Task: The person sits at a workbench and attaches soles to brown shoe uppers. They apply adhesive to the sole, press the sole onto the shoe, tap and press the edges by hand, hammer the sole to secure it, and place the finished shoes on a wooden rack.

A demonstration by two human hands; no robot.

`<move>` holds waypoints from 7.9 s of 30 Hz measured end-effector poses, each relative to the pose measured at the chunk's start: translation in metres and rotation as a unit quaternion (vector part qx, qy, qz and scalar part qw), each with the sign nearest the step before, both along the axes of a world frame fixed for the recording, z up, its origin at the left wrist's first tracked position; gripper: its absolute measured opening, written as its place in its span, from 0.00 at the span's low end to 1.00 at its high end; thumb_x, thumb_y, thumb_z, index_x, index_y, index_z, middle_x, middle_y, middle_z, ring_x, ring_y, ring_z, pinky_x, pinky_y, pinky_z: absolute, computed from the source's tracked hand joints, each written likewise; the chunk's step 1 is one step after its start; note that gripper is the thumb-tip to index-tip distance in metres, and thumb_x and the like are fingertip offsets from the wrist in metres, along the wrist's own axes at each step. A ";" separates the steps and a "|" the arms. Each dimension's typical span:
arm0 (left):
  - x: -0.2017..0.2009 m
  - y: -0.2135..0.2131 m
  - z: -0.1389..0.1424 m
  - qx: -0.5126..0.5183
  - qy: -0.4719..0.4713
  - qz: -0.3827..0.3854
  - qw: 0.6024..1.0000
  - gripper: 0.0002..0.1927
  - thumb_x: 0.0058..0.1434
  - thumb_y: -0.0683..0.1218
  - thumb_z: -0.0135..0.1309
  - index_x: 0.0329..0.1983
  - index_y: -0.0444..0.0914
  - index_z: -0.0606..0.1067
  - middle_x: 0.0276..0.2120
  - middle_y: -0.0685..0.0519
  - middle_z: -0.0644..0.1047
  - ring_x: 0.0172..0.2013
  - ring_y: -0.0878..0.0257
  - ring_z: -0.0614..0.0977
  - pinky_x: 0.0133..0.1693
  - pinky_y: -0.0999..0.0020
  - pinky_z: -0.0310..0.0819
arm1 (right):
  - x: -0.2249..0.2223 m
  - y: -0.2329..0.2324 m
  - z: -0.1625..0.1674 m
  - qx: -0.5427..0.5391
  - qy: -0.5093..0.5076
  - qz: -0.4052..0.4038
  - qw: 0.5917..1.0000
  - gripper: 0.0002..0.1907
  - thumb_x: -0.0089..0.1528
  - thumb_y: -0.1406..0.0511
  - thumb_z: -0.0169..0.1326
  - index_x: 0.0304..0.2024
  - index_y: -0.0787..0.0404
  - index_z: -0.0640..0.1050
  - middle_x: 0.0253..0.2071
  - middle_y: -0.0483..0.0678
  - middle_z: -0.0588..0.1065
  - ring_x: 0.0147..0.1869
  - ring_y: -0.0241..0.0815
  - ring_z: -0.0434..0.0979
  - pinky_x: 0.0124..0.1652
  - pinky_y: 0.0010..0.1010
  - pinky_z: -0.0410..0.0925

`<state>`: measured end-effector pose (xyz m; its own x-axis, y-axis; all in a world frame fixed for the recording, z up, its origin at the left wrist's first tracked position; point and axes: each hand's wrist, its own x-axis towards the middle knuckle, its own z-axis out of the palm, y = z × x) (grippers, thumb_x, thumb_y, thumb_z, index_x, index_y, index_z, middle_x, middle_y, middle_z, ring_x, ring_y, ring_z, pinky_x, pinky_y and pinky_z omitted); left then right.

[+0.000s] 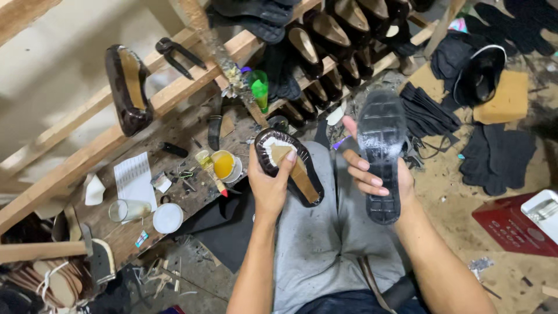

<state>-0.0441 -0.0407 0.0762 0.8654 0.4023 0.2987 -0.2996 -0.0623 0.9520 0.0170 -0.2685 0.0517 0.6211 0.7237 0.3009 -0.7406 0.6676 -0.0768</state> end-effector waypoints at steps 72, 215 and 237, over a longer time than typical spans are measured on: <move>0.001 0.002 0.024 -0.042 -0.043 -0.085 0.995 0.18 0.70 0.43 0.56 0.60 0.31 0.73 0.51 0.48 0.81 0.51 0.65 0.82 0.56 0.68 0.78 | -0.045 0.080 -0.023 -0.505 -0.192 -0.304 0.785 0.11 0.67 0.65 0.55 0.47 0.69 0.77 0.36 0.49 0.79 0.33 0.37 0.79 0.34 0.31 0.76; 0.018 -0.041 -0.058 -0.354 0.050 0.091 0.929 0.28 0.53 0.37 0.65 0.57 0.37 0.68 0.45 0.51 0.78 0.41 0.63 0.80 0.41 0.67 0.76 | -0.016 -0.011 -0.018 -0.628 -0.125 -0.236 0.731 0.15 0.57 0.71 0.61 0.47 0.67 0.78 0.37 0.50 0.82 0.32 0.39 0.82 0.33 0.31 0.74; -0.071 -0.036 -0.038 0.066 0.183 -0.136 0.972 0.19 0.57 0.38 0.67 0.51 0.30 0.77 0.41 0.48 0.82 0.39 0.63 0.85 0.42 0.67 0.80 | -0.092 0.003 -0.058 -0.705 -0.229 -0.367 0.562 0.41 0.47 0.75 0.69 0.62 0.63 0.68 0.39 0.46 0.79 0.45 0.35 0.79 0.47 0.23 0.70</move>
<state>-0.1154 -0.0769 0.0379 0.9922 0.1234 -0.0149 0.0343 -0.1566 0.9871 -0.0749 -0.2659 -0.0064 0.9991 0.0416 -0.0002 0.0074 -0.1837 -0.9830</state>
